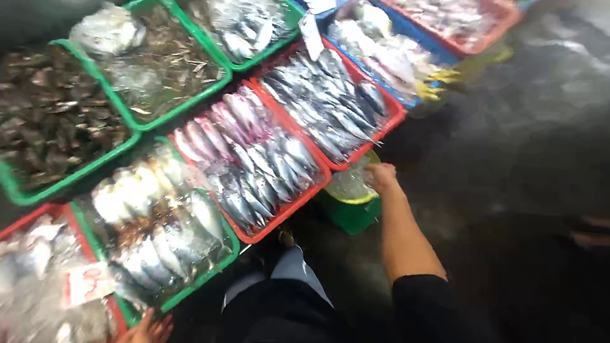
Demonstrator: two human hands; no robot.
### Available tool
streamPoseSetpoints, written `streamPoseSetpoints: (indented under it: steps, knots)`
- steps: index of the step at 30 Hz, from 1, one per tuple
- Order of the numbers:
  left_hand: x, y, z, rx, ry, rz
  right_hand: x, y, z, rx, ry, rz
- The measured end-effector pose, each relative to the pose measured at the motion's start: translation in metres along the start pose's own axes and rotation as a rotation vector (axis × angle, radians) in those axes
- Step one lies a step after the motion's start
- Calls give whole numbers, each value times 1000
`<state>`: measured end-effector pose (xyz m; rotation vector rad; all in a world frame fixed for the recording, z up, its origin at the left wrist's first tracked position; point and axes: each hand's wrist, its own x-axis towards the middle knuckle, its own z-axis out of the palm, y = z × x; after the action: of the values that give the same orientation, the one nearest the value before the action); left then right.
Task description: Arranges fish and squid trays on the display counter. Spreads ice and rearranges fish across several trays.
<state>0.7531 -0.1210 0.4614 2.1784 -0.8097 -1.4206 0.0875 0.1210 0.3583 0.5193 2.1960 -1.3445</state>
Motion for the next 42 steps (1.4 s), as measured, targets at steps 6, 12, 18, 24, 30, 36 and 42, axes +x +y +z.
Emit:
streamPoseSetpoints:
  steps: [6, 12, 18, 24, 30, 36, 42]
  knots:
    - [-7, -13, 13, -229, 196, 35, 53, 26, 55, -522, -150, -175]
    - [-10, -24, 4, -463, 145, 11, 38, 24, 49, -720, 233, -220]
    - [-19, 2, 10, -608, 222, -145, -125, 52, 56, -266, 29, -231]
    - [5, -18, 21, -442, 353, 1, -307, 64, 131, -333, -918, -110]
    - [-1, -5, 8, -686, 70, -262, -394, 63, 199, -27, -709, 381]
    - [3, 7, 0, -714, 42, -424, -433, 59, 227, 121, -463, 446]
    - [8, 11, -2, -657, -3, -464, -449, 73, 242, 53, -407, 411]
